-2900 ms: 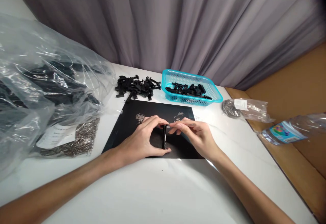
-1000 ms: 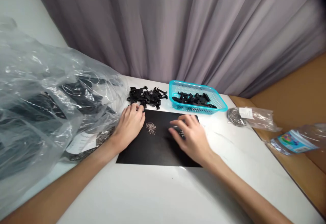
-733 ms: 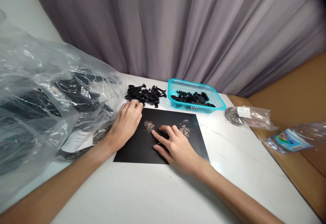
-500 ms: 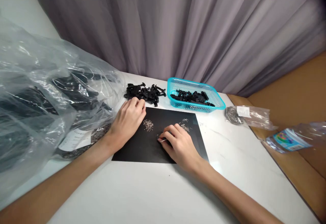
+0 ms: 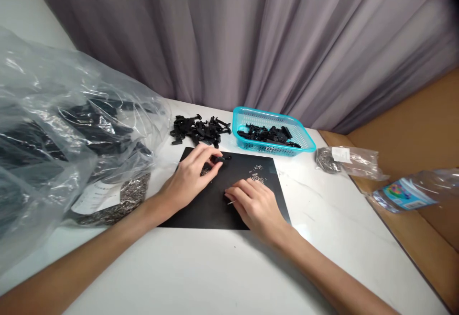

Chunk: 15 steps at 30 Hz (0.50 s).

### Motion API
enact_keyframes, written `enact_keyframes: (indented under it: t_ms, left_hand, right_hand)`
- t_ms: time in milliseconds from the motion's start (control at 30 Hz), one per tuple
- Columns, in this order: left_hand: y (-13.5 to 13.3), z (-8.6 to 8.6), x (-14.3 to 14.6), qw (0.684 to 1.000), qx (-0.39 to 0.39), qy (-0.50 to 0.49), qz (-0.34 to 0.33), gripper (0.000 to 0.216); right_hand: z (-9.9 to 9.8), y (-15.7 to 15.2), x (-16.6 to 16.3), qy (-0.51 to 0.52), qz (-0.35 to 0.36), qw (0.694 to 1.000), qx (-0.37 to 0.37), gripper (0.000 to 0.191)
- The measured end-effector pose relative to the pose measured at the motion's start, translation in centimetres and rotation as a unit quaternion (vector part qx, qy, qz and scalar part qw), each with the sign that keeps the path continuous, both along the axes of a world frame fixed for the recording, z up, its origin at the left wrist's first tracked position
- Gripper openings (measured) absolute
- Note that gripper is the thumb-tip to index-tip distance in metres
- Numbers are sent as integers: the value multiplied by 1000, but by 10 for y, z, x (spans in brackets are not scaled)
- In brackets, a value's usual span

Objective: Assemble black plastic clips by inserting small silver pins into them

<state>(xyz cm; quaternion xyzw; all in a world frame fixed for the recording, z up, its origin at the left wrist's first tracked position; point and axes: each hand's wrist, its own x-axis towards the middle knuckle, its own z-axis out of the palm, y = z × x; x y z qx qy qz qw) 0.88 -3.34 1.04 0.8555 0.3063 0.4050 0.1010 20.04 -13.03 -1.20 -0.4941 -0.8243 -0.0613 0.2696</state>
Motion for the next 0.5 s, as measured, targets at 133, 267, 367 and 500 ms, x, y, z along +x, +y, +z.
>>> enact_keyframes:
  t_ms: [133,267,367,500]
  left_hand:
    - [-2,-5,3,995,-97,-7,-36,8]
    - [-6,-7,3,992,-114,44,-35,15]
    - [-10,-6,3,990,-97,91,-36,29]
    - [-12,-2,5,992,-86,86,-24,29]
  right_hand:
    - [8,1,11,111,-41,992,-39,19]
    - [11,3,21,193,-52,974,-108,17]
    - [6,5,24,199,-41,972,-118,19]
    - [1,6,25,208,-20,973,-98,25]
